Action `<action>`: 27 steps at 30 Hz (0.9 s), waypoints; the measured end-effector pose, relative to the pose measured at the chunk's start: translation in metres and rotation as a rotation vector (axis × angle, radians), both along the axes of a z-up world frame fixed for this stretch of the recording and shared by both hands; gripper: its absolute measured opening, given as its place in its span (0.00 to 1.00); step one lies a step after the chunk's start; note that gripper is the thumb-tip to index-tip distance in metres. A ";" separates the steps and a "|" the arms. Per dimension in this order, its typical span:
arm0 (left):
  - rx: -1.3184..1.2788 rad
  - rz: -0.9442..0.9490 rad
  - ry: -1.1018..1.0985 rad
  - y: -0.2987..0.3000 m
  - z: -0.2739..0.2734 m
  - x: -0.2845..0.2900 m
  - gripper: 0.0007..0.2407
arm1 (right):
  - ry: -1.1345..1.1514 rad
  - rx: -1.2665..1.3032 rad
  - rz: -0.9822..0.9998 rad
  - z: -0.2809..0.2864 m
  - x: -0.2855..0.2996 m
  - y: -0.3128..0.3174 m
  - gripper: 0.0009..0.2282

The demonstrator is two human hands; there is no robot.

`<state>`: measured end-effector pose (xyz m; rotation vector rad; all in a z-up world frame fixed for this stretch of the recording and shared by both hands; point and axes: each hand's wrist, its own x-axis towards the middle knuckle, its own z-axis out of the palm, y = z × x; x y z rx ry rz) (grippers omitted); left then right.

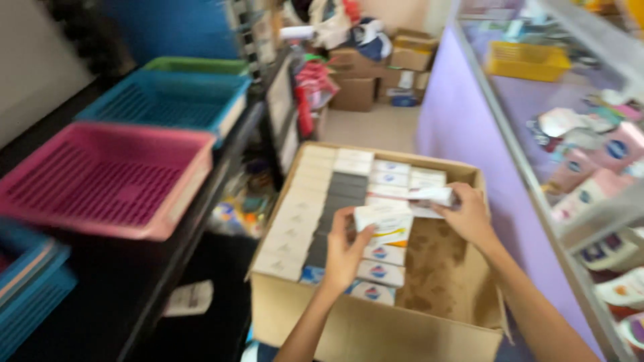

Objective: Organizing various soap and cream products from a box onto the shelves.

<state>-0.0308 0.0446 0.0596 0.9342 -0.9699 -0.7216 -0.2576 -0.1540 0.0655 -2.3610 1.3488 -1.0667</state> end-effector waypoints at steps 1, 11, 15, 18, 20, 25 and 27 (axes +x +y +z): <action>-0.004 -0.028 -0.004 -0.010 -0.007 -0.002 0.16 | -0.004 -0.004 -0.028 -0.004 -0.005 -0.005 0.20; 0.059 0.097 -0.129 -0.100 -0.052 -0.022 0.25 | 0.283 0.136 -0.067 -0.123 -0.030 -0.108 0.13; 0.137 0.156 -0.229 -0.120 -0.078 -0.032 0.21 | 0.324 0.246 -0.212 -0.171 -0.023 -0.128 0.13; -0.101 0.247 -0.435 -0.126 -0.086 -0.031 0.18 | 0.228 0.258 -0.264 -0.206 -0.012 -0.145 0.12; -0.101 0.213 -0.425 -0.129 -0.090 -0.029 0.19 | 0.192 0.216 -0.280 -0.237 -0.010 -0.159 0.11; -0.012 0.134 -0.391 -0.132 -0.079 -0.030 0.20 | 0.183 0.225 -0.309 -0.226 -0.009 -0.155 0.13; -0.020 0.083 -0.364 -0.142 -0.080 -0.029 0.22 | 0.374 0.386 -0.254 -0.177 -0.008 -0.142 0.17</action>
